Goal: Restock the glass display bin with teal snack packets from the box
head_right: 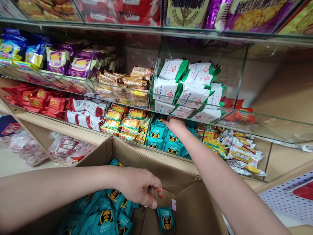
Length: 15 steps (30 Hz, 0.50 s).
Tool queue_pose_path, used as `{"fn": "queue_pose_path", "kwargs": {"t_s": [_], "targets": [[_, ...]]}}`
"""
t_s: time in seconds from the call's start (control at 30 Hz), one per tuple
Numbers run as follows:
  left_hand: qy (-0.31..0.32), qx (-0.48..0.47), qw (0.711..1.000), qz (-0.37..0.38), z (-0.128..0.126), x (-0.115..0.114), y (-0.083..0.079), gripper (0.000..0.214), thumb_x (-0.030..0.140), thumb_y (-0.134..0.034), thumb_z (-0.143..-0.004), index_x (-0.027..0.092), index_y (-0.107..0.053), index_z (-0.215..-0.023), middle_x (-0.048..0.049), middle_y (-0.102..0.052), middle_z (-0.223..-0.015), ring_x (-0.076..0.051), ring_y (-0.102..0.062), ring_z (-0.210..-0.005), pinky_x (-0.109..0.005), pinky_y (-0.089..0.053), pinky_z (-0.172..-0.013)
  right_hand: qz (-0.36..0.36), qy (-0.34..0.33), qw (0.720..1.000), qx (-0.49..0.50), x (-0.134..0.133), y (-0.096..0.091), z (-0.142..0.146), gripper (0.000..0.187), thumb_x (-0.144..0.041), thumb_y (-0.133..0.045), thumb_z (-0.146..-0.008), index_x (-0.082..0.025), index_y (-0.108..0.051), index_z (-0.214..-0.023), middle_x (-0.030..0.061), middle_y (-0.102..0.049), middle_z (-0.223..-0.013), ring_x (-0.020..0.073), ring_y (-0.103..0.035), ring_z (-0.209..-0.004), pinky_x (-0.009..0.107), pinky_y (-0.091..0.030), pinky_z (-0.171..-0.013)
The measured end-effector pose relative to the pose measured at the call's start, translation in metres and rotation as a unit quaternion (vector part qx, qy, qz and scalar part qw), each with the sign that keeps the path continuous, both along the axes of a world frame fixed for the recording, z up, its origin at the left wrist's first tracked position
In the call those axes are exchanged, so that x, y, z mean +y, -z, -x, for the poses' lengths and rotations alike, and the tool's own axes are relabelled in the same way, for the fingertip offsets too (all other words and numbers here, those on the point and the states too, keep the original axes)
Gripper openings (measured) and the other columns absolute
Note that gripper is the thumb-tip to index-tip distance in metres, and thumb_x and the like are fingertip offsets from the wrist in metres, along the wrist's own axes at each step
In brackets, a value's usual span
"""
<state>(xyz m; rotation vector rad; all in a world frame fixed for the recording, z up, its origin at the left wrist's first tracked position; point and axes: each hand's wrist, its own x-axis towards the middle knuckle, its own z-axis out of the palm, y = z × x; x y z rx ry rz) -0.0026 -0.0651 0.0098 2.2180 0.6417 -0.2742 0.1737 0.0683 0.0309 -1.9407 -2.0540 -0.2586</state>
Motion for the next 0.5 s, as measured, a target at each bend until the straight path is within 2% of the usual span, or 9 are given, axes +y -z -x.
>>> {"fn": "queue_pose_path", "kwargs": {"t_s": [0.13,0.23,0.3,0.4,0.43,0.5], "targets": [[0.045,0.077,0.995,-0.052,0.002,0.004,0.000,0.047,0.041,-0.054,-0.069,0.020,-0.053,-0.110,-0.0039,-0.064,-0.086,-0.016,-0.057,-0.071,-0.022,-0.040,-0.056,-0.007,-0.004,1.000,0.019,0.003,-0.001,0.005,0.024,-0.039,-0.051,-0.073,-0.018,-0.059,-0.080,0.0086,-0.063,-0.082,0.0228,-0.056,-0.078,0.029,-0.038,-0.064],[0.075,0.164,0.978,-0.106,0.007,0.005,0.002,0.052,0.044,-0.053,-0.068,0.019,-0.052,-0.115,-0.0102,-0.063,-0.098,-0.024,-0.058,-0.083,-0.029,-0.043,-0.063,-0.007,-0.019,0.999,0.034,-0.012,-0.006,0.003,0.026,-0.041,-0.047,-0.077,-0.018,-0.059,-0.082,0.0075,-0.063,-0.082,0.0212,-0.056,-0.077,0.029,-0.038,-0.065],[0.087,0.218,0.961,-0.144,0.010,0.005,0.004,0.054,0.044,-0.053,-0.068,0.018,-0.051,-0.116,-0.0149,-0.058,-0.108,-0.029,-0.055,-0.094,-0.034,-0.043,-0.069,-0.049,-0.065,0.995,0.050,-0.036,-0.006,0.003,0.025,-0.038,-0.044,-0.080,-0.018,-0.058,-0.083,0.0063,-0.062,-0.083,0.0193,-0.054,-0.079,0.028,-0.038,-0.069],[0.095,0.287,0.939,-0.165,0.012,0.005,0.008,0.054,0.038,-0.057,-0.067,0.016,-0.052,-0.116,-0.0184,-0.056,-0.111,-0.032,-0.051,-0.101,-0.037,-0.042,-0.075,-0.144,-0.191,0.969,0.057,-0.086,0.007,0.008,0.024,-0.032,-0.040,-0.083,-0.016,-0.056,-0.075,0.0067,-0.059,-0.080,0.0178,-0.051,-0.081,0.029,-0.036,-0.074],[0.094,0.302,0.935,-0.159,0.013,0.006,0.011,0.053,0.036,-0.059,-0.066,0.016,-0.053,-0.115,-0.0186,-0.057,-0.110,-0.032,-0.052,-0.100,-0.037,-0.043,-0.075,-0.143,-0.227,0.962,0.046,-0.104,0.015,0.011,0.026,-0.032,-0.038,-0.084,-0.016,-0.055,-0.072,0.0065,-0.058,-0.076,0.0175,-0.050,-0.079,0.029,-0.036,-0.073],[0.087,0.316,0.934,-0.140,0.014,0.006,0.020,0.053,0.032,-0.064,-0.060,0.016,-0.057,-0.109,-0.0179,-0.060,-0.105,-0.032,-0.056,-0.094,-0.036,-0.044,-0.071,-0.067,-0.295,0.953,0.006,-0.137,0.035,0.018,0.027,-0.030,-0.038,-0.084,-0.017,-0.055,-0.068,0.0051,-0.057,-0.071,0.0162,-0.050,-0.073,0.028,-0.036,-0.068]]}}
